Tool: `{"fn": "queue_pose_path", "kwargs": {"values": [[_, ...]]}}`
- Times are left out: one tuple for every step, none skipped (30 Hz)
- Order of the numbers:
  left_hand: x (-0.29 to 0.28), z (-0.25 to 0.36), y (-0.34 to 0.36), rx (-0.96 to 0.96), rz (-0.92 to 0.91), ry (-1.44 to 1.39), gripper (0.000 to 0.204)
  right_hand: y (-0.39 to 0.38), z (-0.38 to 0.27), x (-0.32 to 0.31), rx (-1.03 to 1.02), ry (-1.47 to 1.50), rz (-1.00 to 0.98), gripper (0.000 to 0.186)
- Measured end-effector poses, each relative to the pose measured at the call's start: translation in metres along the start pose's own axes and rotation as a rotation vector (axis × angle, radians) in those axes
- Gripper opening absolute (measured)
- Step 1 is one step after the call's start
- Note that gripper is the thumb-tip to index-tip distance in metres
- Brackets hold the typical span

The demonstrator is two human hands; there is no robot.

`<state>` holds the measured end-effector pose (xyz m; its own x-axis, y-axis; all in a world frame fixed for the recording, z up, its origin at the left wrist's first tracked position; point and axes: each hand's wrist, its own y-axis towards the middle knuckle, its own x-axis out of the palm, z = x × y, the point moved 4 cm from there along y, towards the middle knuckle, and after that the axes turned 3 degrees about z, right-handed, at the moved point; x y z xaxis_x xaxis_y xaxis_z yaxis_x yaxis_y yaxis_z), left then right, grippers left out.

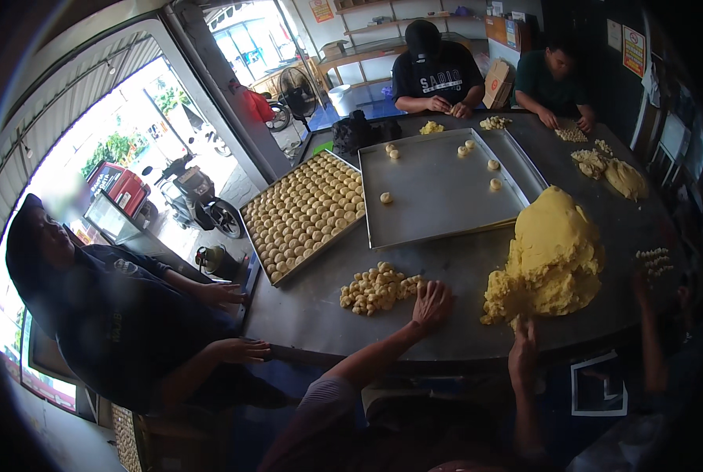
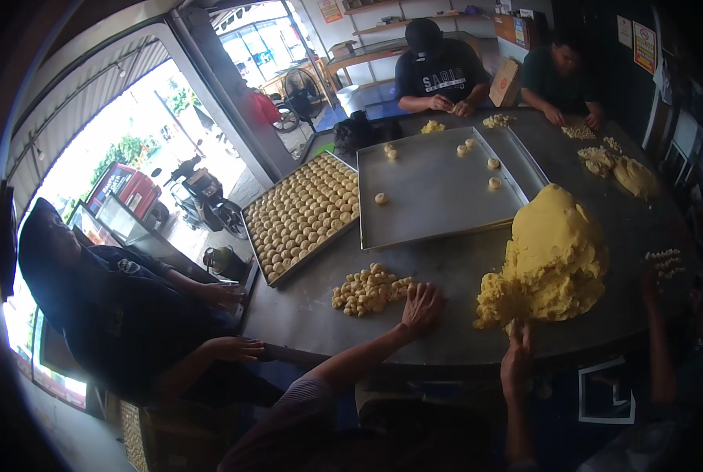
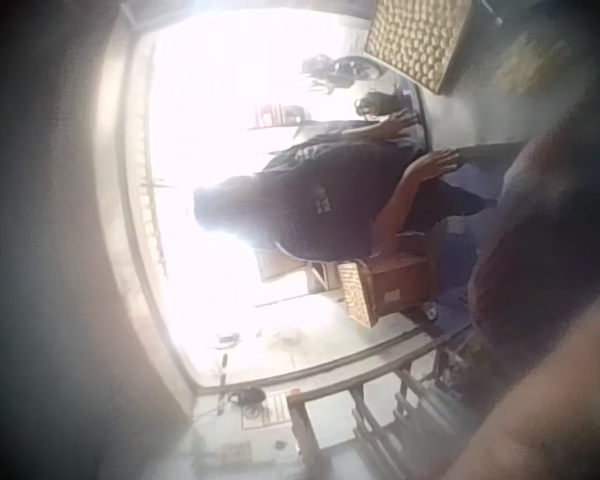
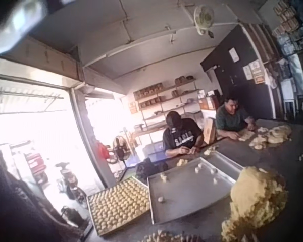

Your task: The person shapes small pieces of yellow dough by hand at a large metal table and places them onto a baking tray.

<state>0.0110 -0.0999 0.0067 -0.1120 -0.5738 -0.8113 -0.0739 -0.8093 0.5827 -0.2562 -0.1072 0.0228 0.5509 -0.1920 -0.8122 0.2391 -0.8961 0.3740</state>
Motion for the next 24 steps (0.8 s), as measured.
{"fn": "queue_pose_path", "kwargs": {"values": [[0.009,-0.004,0.002,-0.040,-0.024,-0.019,0.024,0.002,0.002,-0.001,0.014,0.058,0.002,0.040],[0.017,-0.010,0.005,-0.080,-0.047,-0.036,0.024,0.004,0.006,-0.001,0.027,0.118,0.004,0.038],[0.020,-0.012,0.008,-0.121,-0.081,-0.060,0.025,0.002,0.008,-0.002,0.049,0.174,-0.002,0.036],[0.020,-0.012,0.011,-0.098,-0.074,-0.074,0.025,0.004,0.009,-0.003,0.066,0.160,-0.009,0.034],[0.013,-0.008,0.015,-0.078,-0.076,-0.094,0.024,0.007,0.008,-0.006,0.088,0.142,-0.024,0.032],[0.008,-0.004,0.019,-0.058,-0.076,-0.116,0.024,0.010,0.008,-0.008,0.111,0.122,-0.039,0.030],[0.006,-0.002,0.018,0.012,-0.022,-0.140,0.024,0.012,0.008,-0.005,0.087,0.122,-0.047,0.030],[0.004,0.002,0.017,0.083,0.032,-0.166,0.024,0.013,0.010,0.000,0.065,0.121,-0.054,0.029],[0.002,0.003,0.016,0.158,0.086,-0.191,0.024,0.014,0.009,0.003,0.046,0.123,-0.058,0.029],[0.005,-0.003,0.018,0.091,0.043,-0.137,0.023,0.016,0.008,0.005,0.036,0.128,-0.097,0.027],[0.008,-0.009,0.022,0.026,0.000,-0.082,0.022,0.020,0.007,0.005,0.026,0.133,-0.136,0.026],[0.011,-0.012,0.022,-0.035,-0.040,-0.032,0.021,0.025,0.005,0.003,0.018,0.134,-0.171,0.025],[0.013,-0.006,0.016,0.002,-0.060,0.003,0.020,0.032,0.005,0.000,0.007,0.067,-0.235,0.027],[0.014,-0.002,0.008,0.039,-0.080,0.038,0.020,0.038,0.005,-0.003,-0.005,0.002,-0.301,0.030],[0.016,0.006,0.000,0.078,-0.103,0.069,0.019,0.036,0.008,-0.004,-0.012,-0.064,-0.370,0.032],[0.014,0.009,-0.001,0.008,-0.070,0.088,0.019,0.032,0.016,-0.006,-0.054,-0.119,-0.257,0.036],[0.012,0.012,-0.001,-0.062,-0.038,0.109,0.019,0.026,0.030,-0.001,-0.096,-0.175,-0.145,0.039],[0.010,0.013,-0.002,-0.136,-0.009,0.132,0.019,0.019,0.037,-0.001,-0.141,-0.228,-0.037,0.043],[0.005,0.012,-0.003,-0.186,0.001,0.123,0.021,0.020,0.032,-0.003,-0.039,-0.194,-0.191,0.046],[0.000,0.006,-0.004,-0.236,0.010,0.116,0.024,0.025,0.025,-0.004,0.063,-0.158,-0.343,0.050],[-0.007,0.002,-0.008,-0.290,0.022,0.106,0.026,0.022,0.020,-0.005,0.166,-0.125,-0.493,0.054],[-0.013,0.003,-0.008,-0.224,0.069,0.118,0.032,0.015,0.019,-0.009,0.126,-0.123,-0.385,0.055],[-0.018,0.011,-0.019,-0.185,0.002,0.150,0.031,-0.003,0.019,-0.008,0.086,-0.124,-0.278,0.056],[-0.032,0.025,-0.029,-0.135,-0.065,0.184,0.031,-0.015,0.020,-0.009,0.052,-0.122,-0.167,0.056]]}}
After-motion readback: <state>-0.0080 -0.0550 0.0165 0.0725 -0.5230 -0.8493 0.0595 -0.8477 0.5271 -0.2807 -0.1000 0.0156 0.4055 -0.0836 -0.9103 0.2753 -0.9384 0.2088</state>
